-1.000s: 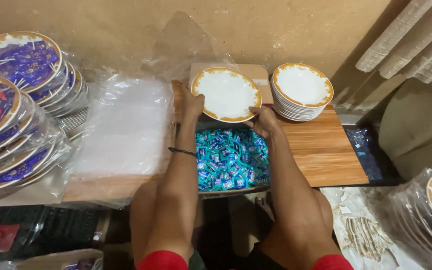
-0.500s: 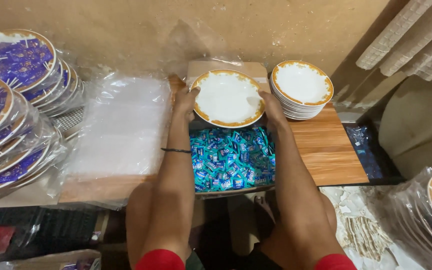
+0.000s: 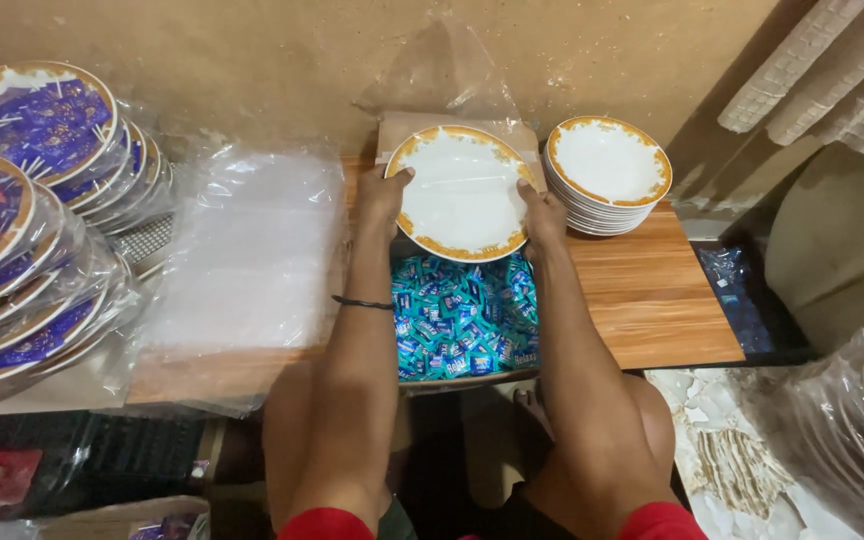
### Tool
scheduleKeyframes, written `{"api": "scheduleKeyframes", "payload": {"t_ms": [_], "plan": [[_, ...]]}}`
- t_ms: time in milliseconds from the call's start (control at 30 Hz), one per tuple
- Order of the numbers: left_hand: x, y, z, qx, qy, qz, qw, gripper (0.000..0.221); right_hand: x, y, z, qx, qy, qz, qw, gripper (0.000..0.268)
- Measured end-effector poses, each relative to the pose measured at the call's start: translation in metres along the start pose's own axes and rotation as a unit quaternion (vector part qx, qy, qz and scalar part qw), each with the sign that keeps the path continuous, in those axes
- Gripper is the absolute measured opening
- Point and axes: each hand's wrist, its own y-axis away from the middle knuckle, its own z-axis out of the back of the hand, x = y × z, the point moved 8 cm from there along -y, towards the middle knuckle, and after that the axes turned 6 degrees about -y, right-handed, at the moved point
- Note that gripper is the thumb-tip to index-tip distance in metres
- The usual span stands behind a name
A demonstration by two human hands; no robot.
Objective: The person fills small bowls with packaged candies, placing the candies into the bowls by hand until they are full.
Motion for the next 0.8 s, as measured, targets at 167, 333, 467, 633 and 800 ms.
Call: {"api": "scheduleKeyframes", "payload": {"t_ms": [167, 333, 467, 633, 800], "plan": [[0.016, -0.017, 0.009, -0.068, -0.124, 0.043, 0.989, 0.044, -0.004, 0.018, -0.027, 0.156, -0.053, -0.124, 0.978, 0.057], [0.003, 0.008, 0.015, -0.111, -0.124, 0.034, 0.985, 0.033, 0.003, 0.014, -0.02, 0.072, 0.023, -0.047, 0.996, 0.042], [0.009, 0.002, -0.001, -0.08, -0.095, 0.001, 0.992, 0.039, 0.007, 0.009, 0.0, -0.08, 0.094, 0.012, 0.992, 0.023], [-0.004, 0.017, -0.012, -0.048, -0.124, -0.023, 0.991, 0.045, -0.007, 0.0, 0.002, -0.087, 0.117, 0.031, 0.989, 0.037], [0.025, -0.019, -0.011, -0.085, -0.064, -0.033, 0.994, 0.037, 0.005, 0.016, -0.003, -0.074, 0.092, -0.003, 0.993, 0.034]]}}
